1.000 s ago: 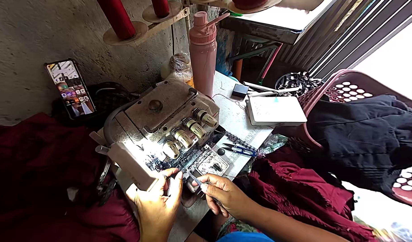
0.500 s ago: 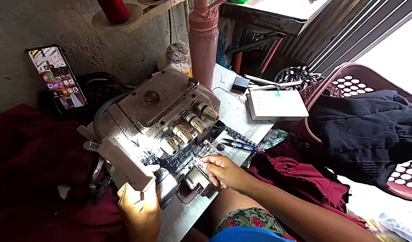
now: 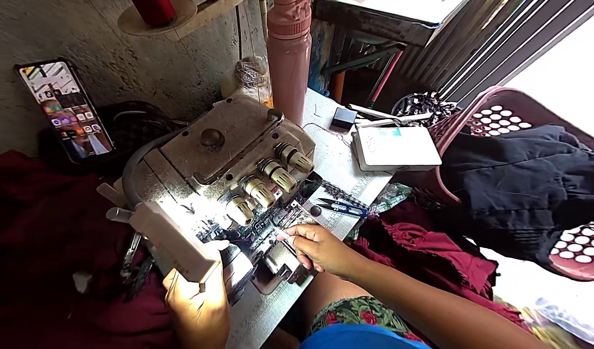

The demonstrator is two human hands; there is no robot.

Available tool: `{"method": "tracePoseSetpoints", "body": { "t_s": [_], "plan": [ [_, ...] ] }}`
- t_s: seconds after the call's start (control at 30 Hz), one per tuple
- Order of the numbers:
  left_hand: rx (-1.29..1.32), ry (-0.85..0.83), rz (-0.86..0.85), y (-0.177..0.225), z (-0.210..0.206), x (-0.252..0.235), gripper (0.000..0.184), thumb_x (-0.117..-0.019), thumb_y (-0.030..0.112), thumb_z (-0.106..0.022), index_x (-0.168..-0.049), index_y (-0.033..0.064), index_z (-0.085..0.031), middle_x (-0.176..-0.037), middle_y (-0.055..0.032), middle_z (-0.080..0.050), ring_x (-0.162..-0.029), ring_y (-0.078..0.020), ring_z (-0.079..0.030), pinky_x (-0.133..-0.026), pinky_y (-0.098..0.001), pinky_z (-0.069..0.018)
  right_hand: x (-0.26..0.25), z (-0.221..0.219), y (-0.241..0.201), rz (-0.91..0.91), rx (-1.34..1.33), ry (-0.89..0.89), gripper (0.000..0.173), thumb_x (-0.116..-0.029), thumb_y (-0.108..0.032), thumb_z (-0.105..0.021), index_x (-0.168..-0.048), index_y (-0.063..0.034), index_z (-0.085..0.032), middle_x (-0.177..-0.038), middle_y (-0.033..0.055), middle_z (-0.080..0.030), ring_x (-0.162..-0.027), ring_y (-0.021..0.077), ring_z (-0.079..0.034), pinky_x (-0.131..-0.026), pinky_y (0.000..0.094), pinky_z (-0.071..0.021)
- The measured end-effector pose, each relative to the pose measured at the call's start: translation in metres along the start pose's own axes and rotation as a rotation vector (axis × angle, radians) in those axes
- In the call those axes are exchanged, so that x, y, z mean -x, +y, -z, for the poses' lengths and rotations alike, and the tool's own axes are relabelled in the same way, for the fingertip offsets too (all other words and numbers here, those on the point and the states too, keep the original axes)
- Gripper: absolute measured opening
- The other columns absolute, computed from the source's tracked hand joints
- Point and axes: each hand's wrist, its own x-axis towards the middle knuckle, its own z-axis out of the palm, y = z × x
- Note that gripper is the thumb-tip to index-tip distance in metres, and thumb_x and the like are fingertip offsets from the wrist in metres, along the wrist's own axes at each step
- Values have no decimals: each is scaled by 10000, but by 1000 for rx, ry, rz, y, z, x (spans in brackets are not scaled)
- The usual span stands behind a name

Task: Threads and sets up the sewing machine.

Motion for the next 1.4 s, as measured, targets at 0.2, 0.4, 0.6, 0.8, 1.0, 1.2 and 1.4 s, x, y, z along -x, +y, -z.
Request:
{"method": "tracePoseSetpoints", "body": {
  "t_s": [0.2, 0.4, 0.6, 0.8, 1.0, 1.2, 1.4],
  "plan": [
    [15, 7, -2, -2, 0, 0, 230, -951, 91, -492, -897, -1, -696, -876, 52, -698, -885, 80, -586, -867, -161, -427, 0, -1, 0, -2, 2, -29, 275, -1079, -110, -444, -1265, -29, -630, -600, -79, -497, -443, -12, -433, -425, 145, -359],
    [25, 4, 1, -2, 0, 0, 220, -948, 86, -493, -894, 3, -689, -871, 67, -689, -886, 90, -588, -868, -146, -440, 0, -2, -4, -29, 66, -73, 277, -1087, -127, -442, -1272, -30, -624, -586, -76, -492, -434, -11, -423, -425, 151, -351],
    [-21, -6, -7, -1, 0, 0, 247, -958, 100, -489, -897, -12, -700, -856, 39, -696, -850, 78, -566, -867, -184, -403, -1, -6, -5, -31, 89, -82, 273, -1092, -134, -442, -1264, -23, -624, -583, -72, -497, -431, -12, -424, -425, 150, -347],
    [-25, -8, -15, -1, 1, 0, 247, -959, 111, -490, -881, -9, -691, -834, 39, -688, -831, 75, -561, -871, -198, -389, 1, -8, -6, -27, 61, -70, 280, -1092, -130, -432, -1277, -26, -614, -598, -72, -505, -443, -7, -437, -430, 154, -359],
    [-23, 1, -15, -1, 0, 0, 236, -957, 108, -495, -875, 2, -689, -809, 53, -675, -799, 80, -549, -855, -197, -381, 1, -9, -3, -24, 61, -70, 285, -1092, -127, -430, -1277, -24, -620, -593, -74, -502, -437, -13, -430, -425, 149, -349],
    [-27, -2, -18, 0, 1, 0, 242, -958, 116, -495, -881, 1, -694, -825, 53, -685, -824, 82, -552, -869, -202, -379, 2, -10, -4, -29, 83, -70, 294, -1092, -144, -437, -1299, -24, -607, -611, -72, -516, -449, -11, -437, -433, 153, -353],
    [-18, 0, -22, -2, 1, 1, 236, -957, 110, -489, -883, -6, -681, -826, 48, -674, -830, 77, -556, -864, -188, -392, 1, -8, -4, -26, 119, -104, 274, -1087, -148, -453, -1273, -33, -619, -625, -69, -524, -452, -17, -435, -437, 151, -357]
  ]
}}
